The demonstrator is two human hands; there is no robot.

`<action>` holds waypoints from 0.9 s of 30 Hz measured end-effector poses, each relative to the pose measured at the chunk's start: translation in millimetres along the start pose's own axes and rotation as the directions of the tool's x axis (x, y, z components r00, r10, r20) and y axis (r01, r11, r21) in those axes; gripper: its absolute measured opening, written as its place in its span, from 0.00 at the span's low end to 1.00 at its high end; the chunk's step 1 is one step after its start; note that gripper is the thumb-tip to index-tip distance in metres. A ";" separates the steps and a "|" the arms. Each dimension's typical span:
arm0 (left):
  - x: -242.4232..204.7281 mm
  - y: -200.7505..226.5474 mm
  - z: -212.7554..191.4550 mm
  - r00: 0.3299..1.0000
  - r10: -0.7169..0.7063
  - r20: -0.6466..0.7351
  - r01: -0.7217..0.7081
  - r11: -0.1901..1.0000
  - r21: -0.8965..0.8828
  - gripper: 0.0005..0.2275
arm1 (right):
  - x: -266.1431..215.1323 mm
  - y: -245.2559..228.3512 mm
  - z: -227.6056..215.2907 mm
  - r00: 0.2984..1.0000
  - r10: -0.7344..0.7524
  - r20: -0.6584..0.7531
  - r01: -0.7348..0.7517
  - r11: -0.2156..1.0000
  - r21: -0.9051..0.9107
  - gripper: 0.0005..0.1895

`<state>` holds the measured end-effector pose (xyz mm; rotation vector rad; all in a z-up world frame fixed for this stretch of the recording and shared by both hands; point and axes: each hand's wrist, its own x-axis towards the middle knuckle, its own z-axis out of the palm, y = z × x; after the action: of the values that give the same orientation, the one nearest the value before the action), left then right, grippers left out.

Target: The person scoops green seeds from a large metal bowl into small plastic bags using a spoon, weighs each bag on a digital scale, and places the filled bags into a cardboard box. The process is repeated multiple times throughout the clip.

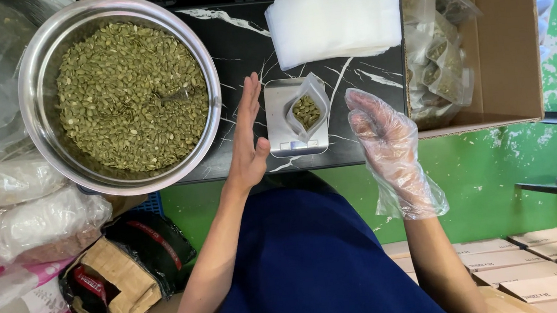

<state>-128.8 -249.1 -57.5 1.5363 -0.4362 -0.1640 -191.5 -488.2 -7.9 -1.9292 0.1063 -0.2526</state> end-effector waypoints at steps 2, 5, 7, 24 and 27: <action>-1.2 -1.4 0.0 1.000 -0.005 0.001 0.005 1.000 -0.001 0.50 | -0.6 -5.1 1.3 1.000 0.024 -0.017 -0.024 1.000 0.002 0.16; -3.2 -4.2 -0.6 1.000 -0.009 0.003 0.009 1.000 -0.010 0.48 | -3.7 3.3 1.2 1.000 0.016 -0.007 -0.016 1.000 0.014 0.17; -5.5 -9.8 -0.9 1.000 -0.013 0.007 0.013 1.000 -0.018 0.43 | -4.1 0.6 0.5 1.000 0.017 -0.002 -0.017 1.000 0.010 0.17; -5.1 -113.1 84.7 0.942 -0.147 -0.301 0.220 0.948 0.228 0.35 | -0.3 -1.4 -6.8 0.999 0.048 -0.023 -0.049 0.998 -0.034 0.15; -11.9 -99.6 79.9 0.941 -0.153 -0.301 0.218 0.956 0.195 0.33 | -3.4 6.7 -2.7 0.996 0.083 -0.030 -0.084 0.996 -0.020 0.16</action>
<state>-152.8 -322.9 -159.6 1.7945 -0.0810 -0.0398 -195.1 -492.4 -13.7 -1.9373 0.2088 -0.2245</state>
